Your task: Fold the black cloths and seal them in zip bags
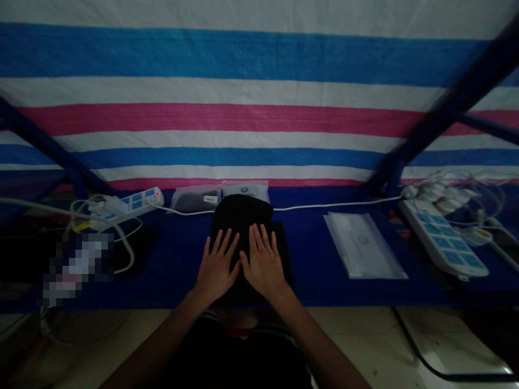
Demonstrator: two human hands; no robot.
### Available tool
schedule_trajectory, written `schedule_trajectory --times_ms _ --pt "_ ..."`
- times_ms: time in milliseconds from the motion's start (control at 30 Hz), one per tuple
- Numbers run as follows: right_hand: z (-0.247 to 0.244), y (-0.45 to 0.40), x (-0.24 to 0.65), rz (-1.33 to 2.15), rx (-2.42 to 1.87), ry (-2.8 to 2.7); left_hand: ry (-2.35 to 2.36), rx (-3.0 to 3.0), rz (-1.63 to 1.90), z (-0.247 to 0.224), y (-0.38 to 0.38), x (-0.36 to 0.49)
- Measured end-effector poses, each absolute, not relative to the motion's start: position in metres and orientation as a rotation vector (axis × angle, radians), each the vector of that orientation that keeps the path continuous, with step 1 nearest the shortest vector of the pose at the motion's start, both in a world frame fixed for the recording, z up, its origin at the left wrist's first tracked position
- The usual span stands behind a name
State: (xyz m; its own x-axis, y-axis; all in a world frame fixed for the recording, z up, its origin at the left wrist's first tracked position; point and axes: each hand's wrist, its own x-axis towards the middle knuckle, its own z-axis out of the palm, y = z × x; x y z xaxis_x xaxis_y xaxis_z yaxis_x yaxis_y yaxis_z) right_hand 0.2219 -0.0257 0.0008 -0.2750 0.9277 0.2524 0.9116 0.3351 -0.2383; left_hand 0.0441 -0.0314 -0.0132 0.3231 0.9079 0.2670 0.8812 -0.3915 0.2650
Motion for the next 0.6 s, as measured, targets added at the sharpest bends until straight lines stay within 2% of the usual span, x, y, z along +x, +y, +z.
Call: schedule_trajectory --times_ms 200,600 --pt "-0.019 -0.023 0.230 0.063 -1.645 -2.264 1.682 2.486 0.547 -0.010 -0.031 0.044" --pt "-0.016 -0.027 0.239 0.043 -1.748 -2.203 1.703 2.477 0.486 -0.006 -0.033 0.043"
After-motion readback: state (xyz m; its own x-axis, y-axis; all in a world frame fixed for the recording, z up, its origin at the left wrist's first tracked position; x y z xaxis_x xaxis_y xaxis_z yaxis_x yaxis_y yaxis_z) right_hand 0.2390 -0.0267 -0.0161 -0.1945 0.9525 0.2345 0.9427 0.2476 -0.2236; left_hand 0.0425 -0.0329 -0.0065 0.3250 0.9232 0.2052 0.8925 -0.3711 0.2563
